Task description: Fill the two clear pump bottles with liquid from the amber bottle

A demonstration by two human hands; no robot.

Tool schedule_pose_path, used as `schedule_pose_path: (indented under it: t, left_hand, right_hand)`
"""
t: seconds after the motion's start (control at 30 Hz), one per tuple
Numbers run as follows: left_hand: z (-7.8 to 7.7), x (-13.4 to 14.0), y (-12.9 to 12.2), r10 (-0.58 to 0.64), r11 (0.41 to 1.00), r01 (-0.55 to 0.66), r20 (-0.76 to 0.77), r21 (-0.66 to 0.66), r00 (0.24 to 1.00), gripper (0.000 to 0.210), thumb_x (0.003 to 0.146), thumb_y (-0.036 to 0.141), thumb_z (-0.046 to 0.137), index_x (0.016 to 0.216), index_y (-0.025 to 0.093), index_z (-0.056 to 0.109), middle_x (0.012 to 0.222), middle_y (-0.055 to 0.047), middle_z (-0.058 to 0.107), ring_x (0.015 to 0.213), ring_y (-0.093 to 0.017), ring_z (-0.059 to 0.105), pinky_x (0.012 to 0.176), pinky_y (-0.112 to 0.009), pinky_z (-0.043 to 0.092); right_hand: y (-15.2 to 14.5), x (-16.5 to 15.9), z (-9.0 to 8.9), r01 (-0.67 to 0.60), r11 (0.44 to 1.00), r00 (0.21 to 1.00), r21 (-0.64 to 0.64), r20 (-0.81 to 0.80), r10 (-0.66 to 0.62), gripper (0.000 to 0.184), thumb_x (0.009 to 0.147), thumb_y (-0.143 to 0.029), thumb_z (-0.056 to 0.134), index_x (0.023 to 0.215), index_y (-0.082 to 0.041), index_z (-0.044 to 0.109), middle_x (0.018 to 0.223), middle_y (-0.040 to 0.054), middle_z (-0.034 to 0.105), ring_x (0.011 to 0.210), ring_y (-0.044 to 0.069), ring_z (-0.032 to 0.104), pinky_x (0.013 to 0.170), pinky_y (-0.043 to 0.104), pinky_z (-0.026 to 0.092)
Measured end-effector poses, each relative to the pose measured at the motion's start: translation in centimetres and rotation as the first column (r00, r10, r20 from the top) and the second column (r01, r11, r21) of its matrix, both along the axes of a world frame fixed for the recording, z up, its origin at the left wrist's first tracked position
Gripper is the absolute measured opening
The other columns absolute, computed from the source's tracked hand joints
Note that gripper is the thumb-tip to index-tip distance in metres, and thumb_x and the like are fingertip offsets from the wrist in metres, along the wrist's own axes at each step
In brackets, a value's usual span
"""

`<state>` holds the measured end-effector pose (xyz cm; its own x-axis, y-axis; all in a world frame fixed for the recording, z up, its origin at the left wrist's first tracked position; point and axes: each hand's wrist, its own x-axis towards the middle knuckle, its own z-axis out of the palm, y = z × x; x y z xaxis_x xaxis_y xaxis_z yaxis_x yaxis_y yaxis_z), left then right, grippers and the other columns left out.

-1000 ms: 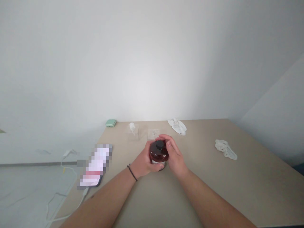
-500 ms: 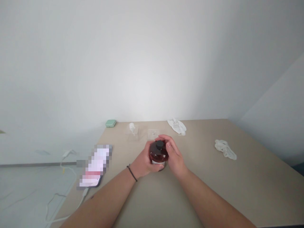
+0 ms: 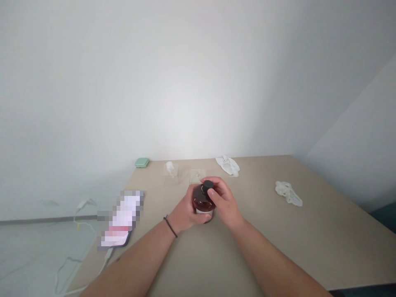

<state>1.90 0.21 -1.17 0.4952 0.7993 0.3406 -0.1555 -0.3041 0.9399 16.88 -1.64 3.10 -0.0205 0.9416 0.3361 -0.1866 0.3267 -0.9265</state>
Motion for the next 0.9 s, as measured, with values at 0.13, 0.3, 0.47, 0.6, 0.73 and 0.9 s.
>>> schedule_pose_path:
  t: [0.13,0.3,0.47,0.6,0.73,0.9]
  left_hand:
    - [0.4,-0.2,0.0,0.021,0.999,-0.019,-0.047,0.038,0.999,0.076,0.068,0.031,0.082,0.129,0.021,0.039,0.123,-0.011,0.06,0.111,-0.027,0.061,0.099,-0.044,0.047]
    - [0.2,-0.2,0.1,-0.023,1.0,0.023,-0.019,-0.003,1.0,0.08,0.068,0.032,0.083,0.132,0.021,0.037,0.125,-0.011,0.06,0.112,-0.026,0.061,0.102,-0.043,0.045]
    - [-0.2,-0.3,0.1,-0.02,0.999,0.019,-0.036,-0.039,0.999,0.081,0.068,0.03,0.083,0.133,0.021,0.037,0.124,-0.011,0.061,0.111,-0.026,0.062,0.101,-0.042,0.045]
    - [-0.1,-0.4,0.0,-0.02,0.998,0.018,-0.038,-0.052,0.999,0.08,0.068,0.027,0.083,0.133,0.021,0.037,0.126,-0.011,0.06,0.113,-0.026,0.061,0.102,-0.042,0.045]
    - [0.2,-0.4,-0.1,-0.014,0.999,0.012,-0.05,-0.039,0.999,0.08,0.067,0.027,0.083,0.132,0.021,0.037,0.126,-0.012,0.06,0.113,-0.026,0.061,0.102,-0.042,0.045]
    - [0.4,-0.3,-0.1,0.005,1.0,-0.007,-0.072,-0.025,0.997,0.08,0.067,0.029,0.083,0.132,0.02,0.037,0.126,-0.013,0.06,0.111,-0.027,0.062,0.1,-0.041,0.046]
  right_hand:
    - [1.4,1.8,-0.2,0.071,0.996,0.989,-0.055,-0.127,-0.078,0.027,0.083,-0.049,0.068,0.096,-0.025,0.065,0.106,0.0036,0.073,0.094,0.02,0.066,0.085,0.035,0.052]
    - [4.1,7.0,-0.4,0.202,0.965,0.978,-0.168,0.092,-0.189,0.033,0.067,-0.04,0.08,0.077,-0.022,0.055,0.087,0.0038,0.076,0.093,0.023,0.069,0.083,0.038,0.052]
    - [5.2,10.0,-1.4,0.402,0.901,0.813,-0.163,0.517,-0.269,0.032,0.065,-0.038,0.077,0.08,-0.021,0.054,0.075,0.0026,0.073,0.067,0.019,0.066,0.067,0.034,0.049]
    - [5.3,10.1,-2.4,0.464,0.88,0.741,-0.103,0.589,-0.322,0.036,0.068,-0.042,0.073,0.092,-0.021,0.055,0.068,-0.001,0.069,0.059,0.018,0.061,0.059,0.03,0.044]
    - [5.2,10.0,-2.8,0.485,0.871,0.505,0.076,0.789,-0.35,0.032,0.081,-0.045,0.06,0.099,-0.019,0.063,0.073,0.0011,0.068,0.064,0.019,0.062,0.061,0.03,0.044]
    - [5.8,9.6,-3.0,0.391,0.91,0.333,0.134,0.902,-0.276,0.028,0.084,-0.027,0.055,0.107,-0.019,0.069,0.093,0.0067,0.072,0.082,0.021,0.064,0.076,0.032,0.046]
